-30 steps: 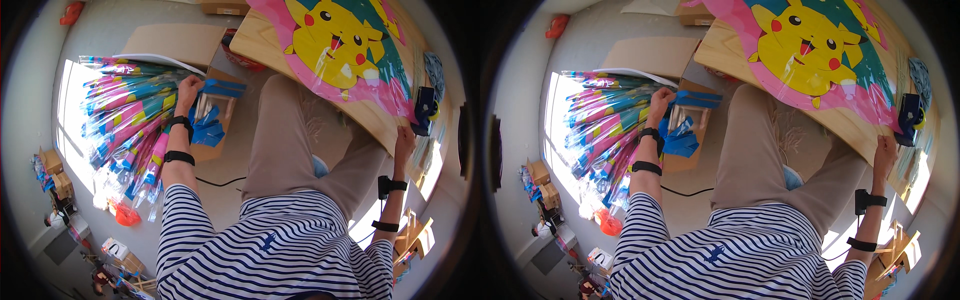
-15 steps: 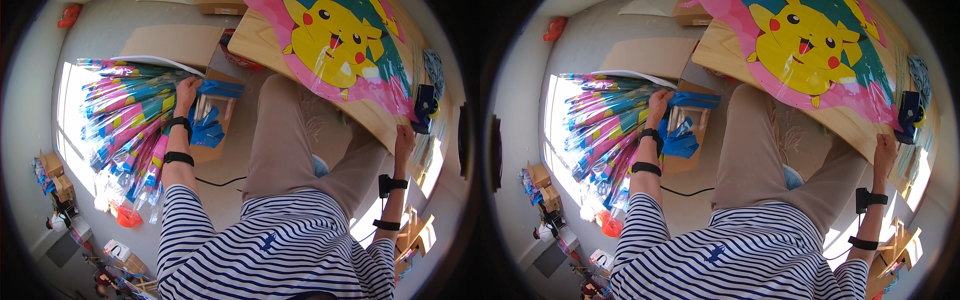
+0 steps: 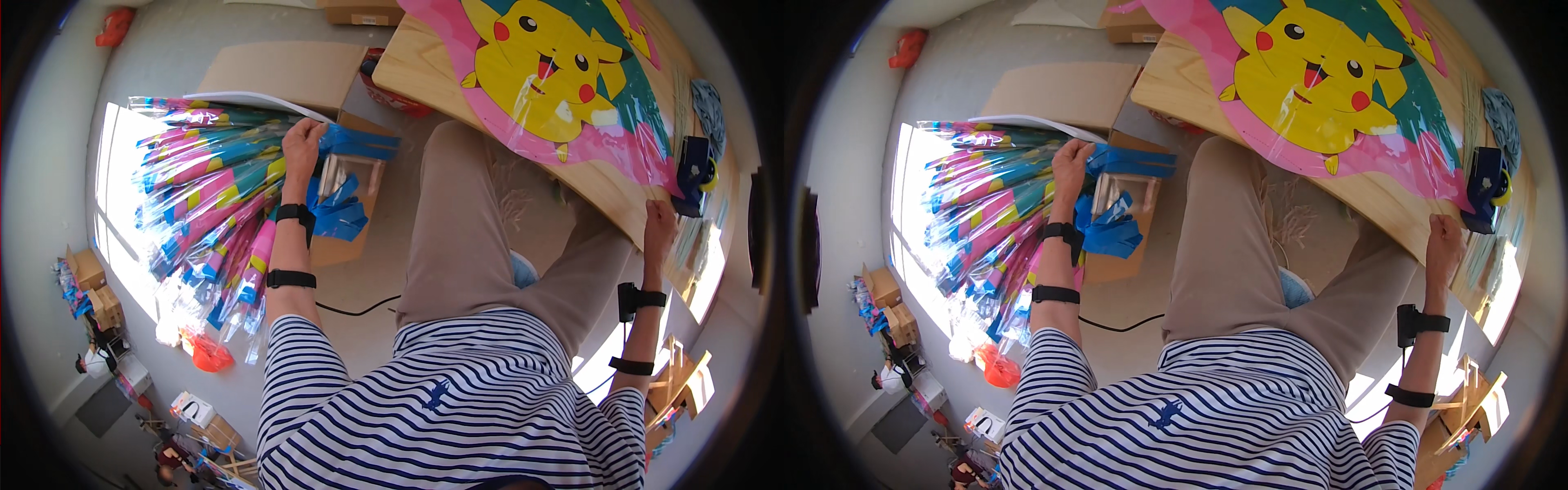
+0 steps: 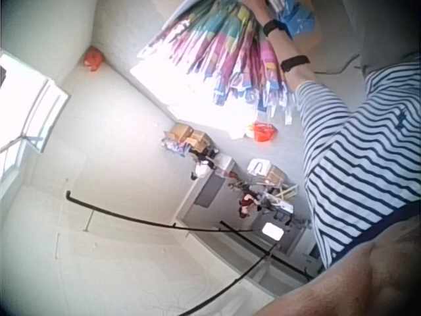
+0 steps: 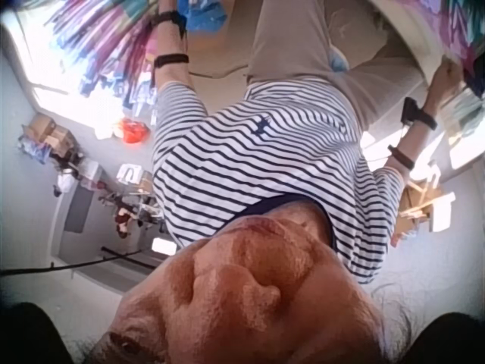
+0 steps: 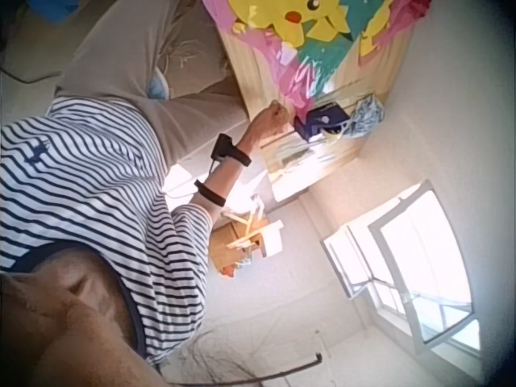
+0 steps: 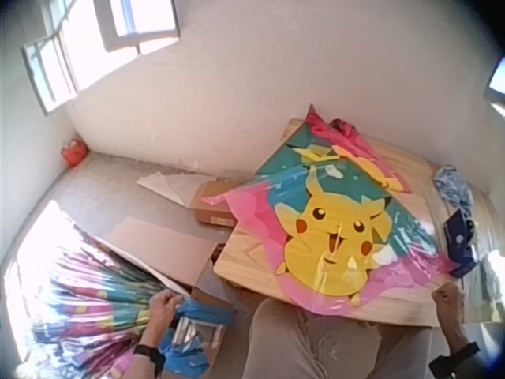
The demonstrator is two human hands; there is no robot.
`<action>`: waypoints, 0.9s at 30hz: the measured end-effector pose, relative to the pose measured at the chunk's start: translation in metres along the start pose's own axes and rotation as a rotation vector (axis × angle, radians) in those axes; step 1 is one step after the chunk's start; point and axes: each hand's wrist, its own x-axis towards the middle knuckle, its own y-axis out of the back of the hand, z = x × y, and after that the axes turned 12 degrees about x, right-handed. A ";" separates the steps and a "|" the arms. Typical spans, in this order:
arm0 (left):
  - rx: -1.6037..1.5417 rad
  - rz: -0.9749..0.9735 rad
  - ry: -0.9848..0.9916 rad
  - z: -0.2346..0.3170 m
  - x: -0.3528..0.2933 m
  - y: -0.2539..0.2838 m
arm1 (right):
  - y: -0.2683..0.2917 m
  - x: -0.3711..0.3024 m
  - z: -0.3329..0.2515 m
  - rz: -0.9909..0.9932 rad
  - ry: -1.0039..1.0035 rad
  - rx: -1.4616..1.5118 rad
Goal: Assembling plastic kites by applying tape and attaching structural blue strips.
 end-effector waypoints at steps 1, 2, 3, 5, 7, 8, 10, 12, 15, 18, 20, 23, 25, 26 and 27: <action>-0.024 -0.016 -0.007 0.015 -0.002 0.008 | 0.000 -0.001 -0.003 0.001 0.000 -0.005; -0.078 -0.006 -0.002 0.031 -0.005 0.015 | -0.001 -0.001 -0.007 -0.026 -0.013 0.085; -0.132 0.008 0.005 0.049 -0.010 0.023 | -0.004 0.000 -0.014 -0.054 -0.022 0.177; -0.253 -0.013 -0.013 0.089 -0.023 0.035 | -0.013 0.001 -0.032 -0.190 -0.050 0.399; -0.383 -0.071 -0.054 0.135 -0.044 0.041 | -0.026 -0.008 -0.084 -0.424 -0.079 0.683; -0.391 -0.103 -0.094 0.162 -0.055 0.037 | -0.031 -0.019 -0.126 -0.540 -0.095 0.833; -0.405 -0.159 -0.224 0.217 -0.082 0.020 | -0.038 -0.041 -0.182 -0.800 -0.234 1.088; -0.396 -0.219 -0.376 0.259 -0.111 0.000 | -0.039 -0.054 -0.222 -0.948 -0.422 1.355; -0.280 -0.098 -0.763 0.300 -0.149 -0.036 | -0.052 -0.057 -0.215 -1.050 -0.560 1.873; -0.246 -0.251 -0.783 0.316 -0.181 -0.050 | -0.034 -0.047 -0.204 -0.810 -0.588 1.609; -0.291 -0.358 -0.725 0.321 -0.190 -0.055 | -0.024 -0.047 -0.186 -0.690 -0.589 1.668; -0.422 -0.571 -0.561 0.325 -0.196 -0.064 | -0.004 -0.051 -0.163 -0.625 -0.533 1.702; -0.455 -0.762 -0.420 0.339 -0.194 -0.058 | 0.007 -0.052 -0.146 -0.679 -0.458 1.747; -0.582 -0.818 -0.361 0.343 -0.195 -0.063 | 0.013 -0.056 -0.140 -0.667 -0.425 1.662; -0.708 -0.873 -0.300 0.348 -0.195 -0.069 | 0.021 -0.061 -0.135 -0.652 -0.394 1.576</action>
